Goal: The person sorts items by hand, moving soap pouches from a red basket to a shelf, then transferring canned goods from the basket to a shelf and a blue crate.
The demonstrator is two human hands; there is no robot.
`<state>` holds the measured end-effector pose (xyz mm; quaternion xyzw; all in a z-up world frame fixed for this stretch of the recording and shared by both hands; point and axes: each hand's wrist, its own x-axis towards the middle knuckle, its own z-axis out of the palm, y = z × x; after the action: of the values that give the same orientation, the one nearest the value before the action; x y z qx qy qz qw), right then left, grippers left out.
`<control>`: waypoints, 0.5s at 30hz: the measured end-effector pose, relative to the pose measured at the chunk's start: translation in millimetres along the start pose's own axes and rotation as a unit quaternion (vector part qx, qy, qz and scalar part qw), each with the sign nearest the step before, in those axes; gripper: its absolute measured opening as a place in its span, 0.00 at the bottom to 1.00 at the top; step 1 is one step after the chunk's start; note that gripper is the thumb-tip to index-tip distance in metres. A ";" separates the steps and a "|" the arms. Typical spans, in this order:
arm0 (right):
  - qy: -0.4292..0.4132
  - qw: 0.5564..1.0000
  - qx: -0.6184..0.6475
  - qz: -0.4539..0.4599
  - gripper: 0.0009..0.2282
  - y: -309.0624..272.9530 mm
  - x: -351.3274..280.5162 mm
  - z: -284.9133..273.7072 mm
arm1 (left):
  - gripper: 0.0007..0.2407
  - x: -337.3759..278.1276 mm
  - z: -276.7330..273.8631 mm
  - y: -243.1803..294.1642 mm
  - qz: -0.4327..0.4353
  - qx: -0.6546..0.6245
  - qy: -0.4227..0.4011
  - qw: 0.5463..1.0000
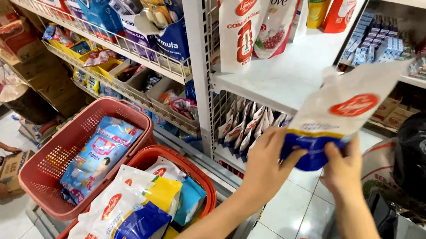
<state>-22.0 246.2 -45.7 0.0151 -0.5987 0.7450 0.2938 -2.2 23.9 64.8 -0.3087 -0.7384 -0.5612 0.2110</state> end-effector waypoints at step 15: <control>-0.315 0.933 -0.167 -0.043 0.28 -36.4 232.2 76.8 | 0.07 139.3 12.3 -97.9 0.063 0.154 0.141 0.976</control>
<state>-222.7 278.5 95.1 0.2256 -0.7748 0.5782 0.1201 -169.9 48.6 84.7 -0.2361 -0.7577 -0.4643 0.3931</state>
